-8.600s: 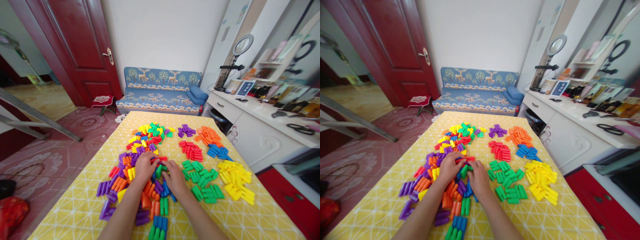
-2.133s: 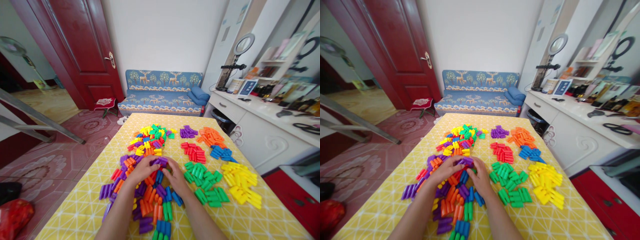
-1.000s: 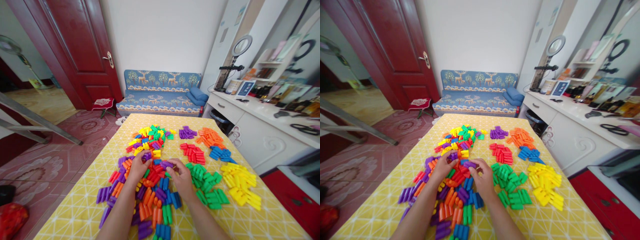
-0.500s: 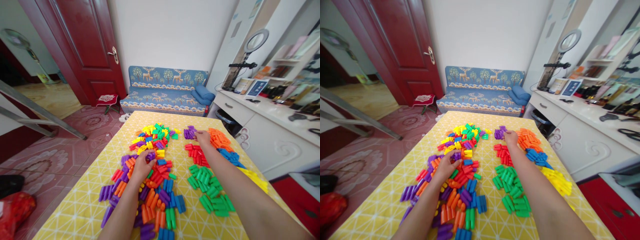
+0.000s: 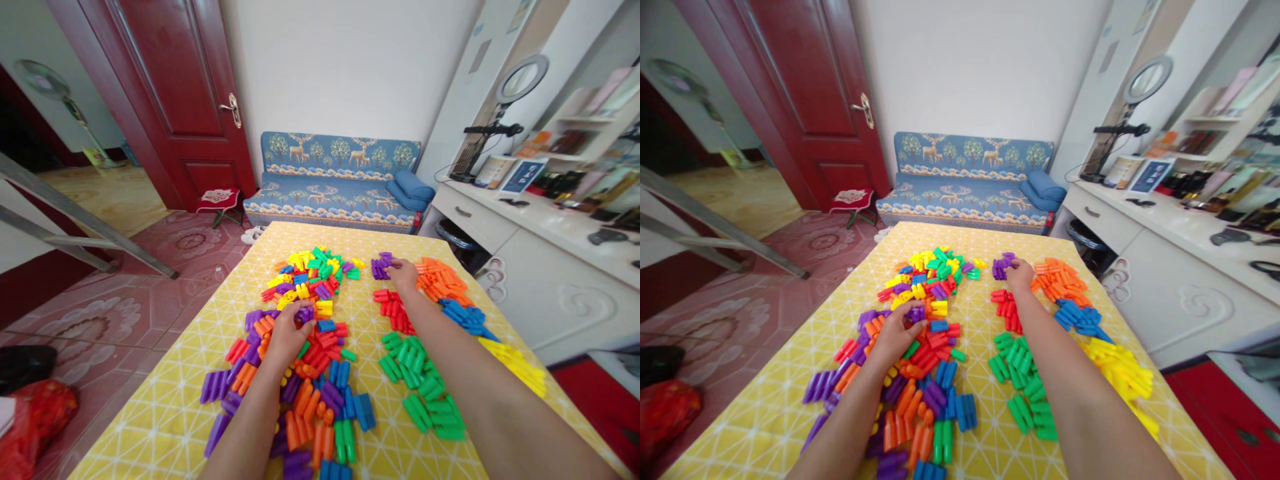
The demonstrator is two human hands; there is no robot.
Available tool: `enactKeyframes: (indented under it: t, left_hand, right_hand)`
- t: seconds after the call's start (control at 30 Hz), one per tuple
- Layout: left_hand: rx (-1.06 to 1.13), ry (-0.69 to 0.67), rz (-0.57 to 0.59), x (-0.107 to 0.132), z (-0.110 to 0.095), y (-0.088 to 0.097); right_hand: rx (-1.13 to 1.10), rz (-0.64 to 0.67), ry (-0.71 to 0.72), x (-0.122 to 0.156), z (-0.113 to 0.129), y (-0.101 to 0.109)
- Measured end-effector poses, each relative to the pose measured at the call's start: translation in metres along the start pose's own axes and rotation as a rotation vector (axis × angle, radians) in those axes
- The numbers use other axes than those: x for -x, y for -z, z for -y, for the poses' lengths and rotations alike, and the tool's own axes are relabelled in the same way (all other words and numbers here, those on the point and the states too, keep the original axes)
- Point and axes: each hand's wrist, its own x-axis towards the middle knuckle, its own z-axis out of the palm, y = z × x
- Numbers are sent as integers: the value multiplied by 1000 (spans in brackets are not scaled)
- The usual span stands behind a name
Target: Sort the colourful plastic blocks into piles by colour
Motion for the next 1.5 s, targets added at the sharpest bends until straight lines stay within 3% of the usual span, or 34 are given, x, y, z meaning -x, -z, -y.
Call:
enactKeyframes:
  t: [0.1,0.17,0.27,0.5,0.57,0.67,1.0,1.1,1.17,1.3,1.5]
  left_hand:
    - [3,-1,2,0,-1,0]
    - [6,-2,-4,0,-2,0]
    - [24,6,-18,1,-3,1]
    - [65,-24,46,1,1,5]
    - [92,-49,65,0,3,5]
    - [144,-64,88,-1,6,4]
    - [113,-139,104,4,-11,5]
    - [86,-116,103,3,-10,6]
    - [53,-75,79,3,-8,6]
    - [20,-25,49,2,-6,5]
    - [7,-18,48,2,-9,5]
  right_hand:
    - [30,-68,33,7,10,5]
    - [13,-47,68,20,19,3]
    - [-46,107,127,59,33,-7]
    - [-96,629,261,185,57,-31]
    - [-53,677,323,206,58,-35]
    - [-9,626,404,218,58,-40]
    - [154,533,499,215,67,-35]
    - [71,573,441,215,67,-33]
    - [-65,587,326,209,67,-29]
    - [-329,458,90,166,62,-12]
    - [-312,54,-25,61,34,20]
